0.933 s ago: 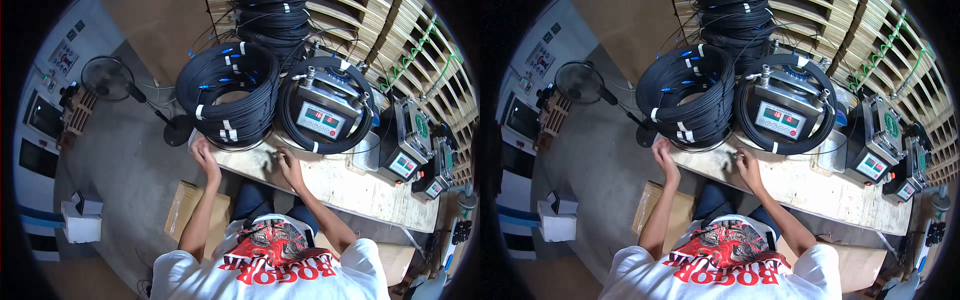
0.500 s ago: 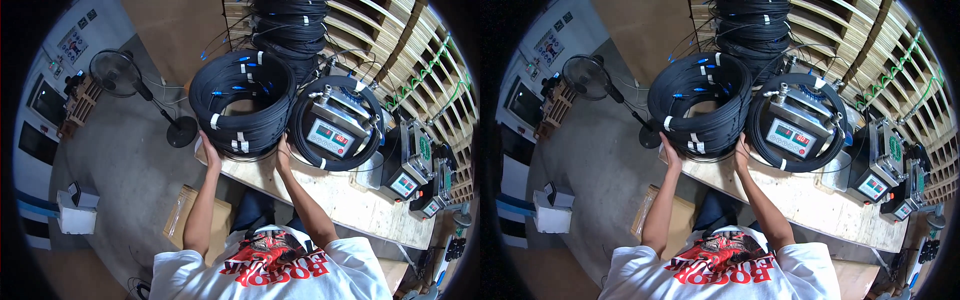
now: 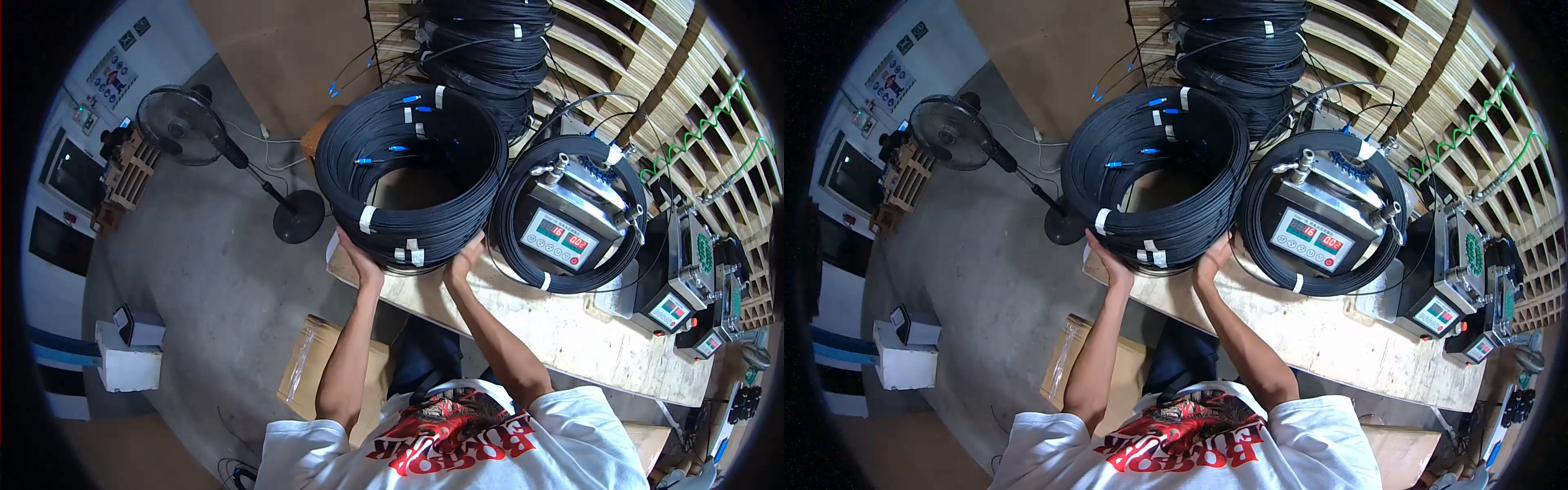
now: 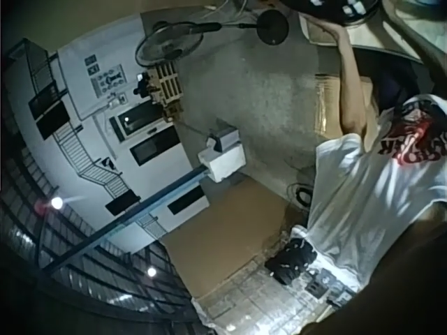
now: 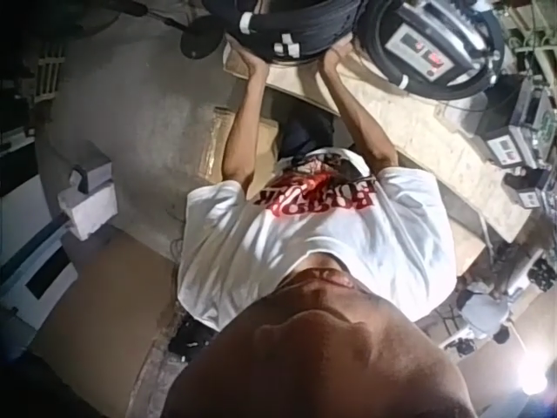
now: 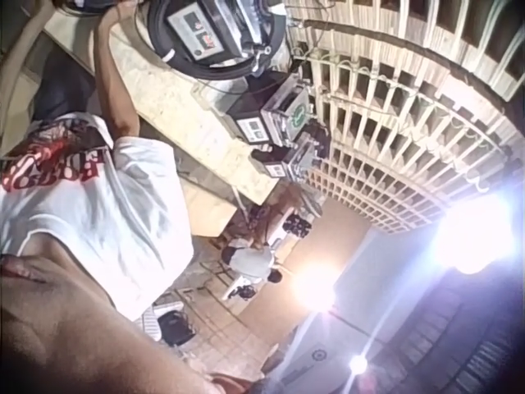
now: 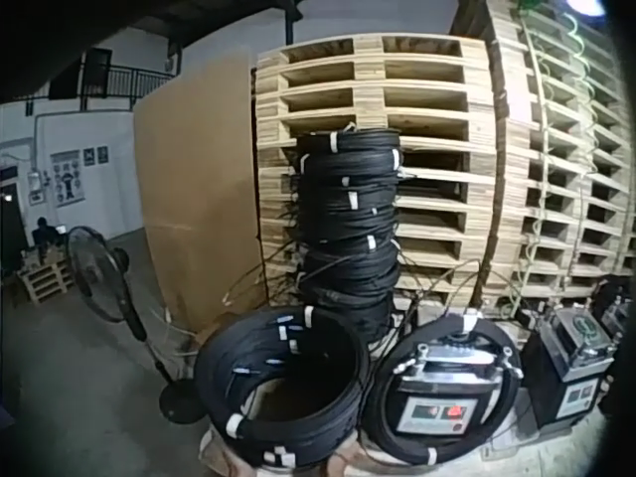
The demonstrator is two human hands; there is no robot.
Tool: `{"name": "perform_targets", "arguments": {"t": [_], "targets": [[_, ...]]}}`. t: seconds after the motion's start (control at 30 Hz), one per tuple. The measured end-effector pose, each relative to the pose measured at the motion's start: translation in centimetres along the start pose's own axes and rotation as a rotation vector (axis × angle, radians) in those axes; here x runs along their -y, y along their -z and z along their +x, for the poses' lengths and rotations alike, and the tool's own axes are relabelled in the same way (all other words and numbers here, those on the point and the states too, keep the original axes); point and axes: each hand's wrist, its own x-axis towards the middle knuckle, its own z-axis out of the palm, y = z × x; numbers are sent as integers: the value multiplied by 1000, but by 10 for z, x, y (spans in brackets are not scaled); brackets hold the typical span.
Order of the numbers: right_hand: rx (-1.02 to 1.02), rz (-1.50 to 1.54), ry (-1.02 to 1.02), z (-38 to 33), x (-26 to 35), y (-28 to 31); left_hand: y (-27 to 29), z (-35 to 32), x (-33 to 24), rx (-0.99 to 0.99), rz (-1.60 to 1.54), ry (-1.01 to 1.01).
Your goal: Handling, coiling, and testing black cables using industrial machinery in a factory.
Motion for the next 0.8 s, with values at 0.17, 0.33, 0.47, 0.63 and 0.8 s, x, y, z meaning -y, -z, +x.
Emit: {"name": "perform_targets", "arguments": {"t": [0.17,0.33,0.47,0.63,0.8], "targets": [[17,-65,51,0,5,-6,2,9,1,-52,18,9],[-149,-112,153,15,-9,-13,-5,27,10,-16,-61,2],[-61,-211,138,11,-4,-27,4,44,9,-18,4,-99],[-140,-452,99,23,7,-30,-11,49,13,46,58,-103],[-201,-397,-20,15,10,-52,5,74,18,-29,42,-161]]}}
